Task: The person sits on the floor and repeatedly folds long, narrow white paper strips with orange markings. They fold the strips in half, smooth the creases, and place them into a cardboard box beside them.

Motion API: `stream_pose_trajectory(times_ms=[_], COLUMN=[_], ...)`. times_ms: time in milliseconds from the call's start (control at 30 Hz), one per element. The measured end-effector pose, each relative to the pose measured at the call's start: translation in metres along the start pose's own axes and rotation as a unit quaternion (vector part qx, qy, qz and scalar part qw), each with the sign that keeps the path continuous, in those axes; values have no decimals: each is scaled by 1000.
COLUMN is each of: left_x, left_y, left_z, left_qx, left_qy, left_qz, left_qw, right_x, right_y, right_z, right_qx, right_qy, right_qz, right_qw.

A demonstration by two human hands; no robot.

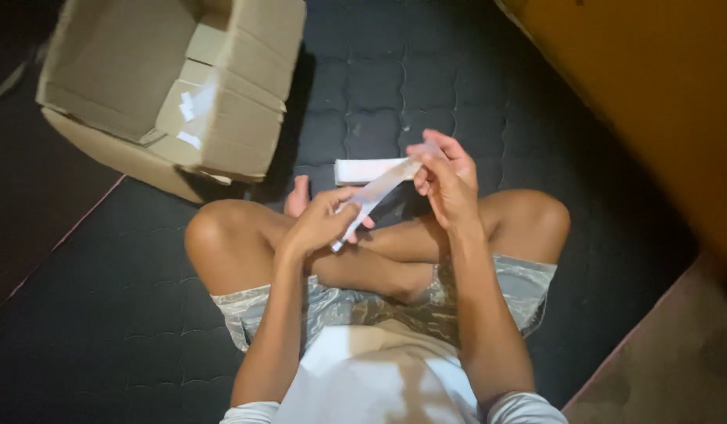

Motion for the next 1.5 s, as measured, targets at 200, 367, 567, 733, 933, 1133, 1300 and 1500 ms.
stream_pose_trajectory(times_ms=[200, 367, 567, 733, 933, 1133, 1300, 1500], left_x=[-27, -21, -11, -19, -41, -22, 18, 26], left_y=[18, 9, -7, -18, -17, -18, -26, -47], left_z=[11, -12, -36, -62, -81, -42, -41, -21], left_qx=[-54, -101, -169, -132, -54, -78, -108, -96], left_qy=[-39, 1, 52, 93, 51, 81, 149, -105], left_qz=[30, -79, -105, -61, 37, 68, -14, -150], left_qw=[997, 992, 979, 985, 997, 991, 983, 978], right_x=[-6, -17, -4, -27, -34, 13, 30, 22], right_y=[-18, -32, -46, -62, -61, -61, -70, -91], right_z=[1, 16, 34, 53, 47, 63, 82, 77], right_qx=[-13, 6, 14, 40, 78, 60, 133, 130], right_qy=[131, 33, -231, -331, -369, -355, -257, -189], right_qz=[104, 108, 40, 49, 69, -74, -115, -97], right_qw=[986, 994, 972, 941, 924, 930, 950, 969])
Point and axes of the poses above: each hand's wrist, its own y-axis towards the middle knuckle, its own x-axis out of the back of the hand, z = x × y, the point moved 7 cm from there along y, towards the middle knuckle, and after that the axes turned 4 degrees about x, right-handed, at the moved point
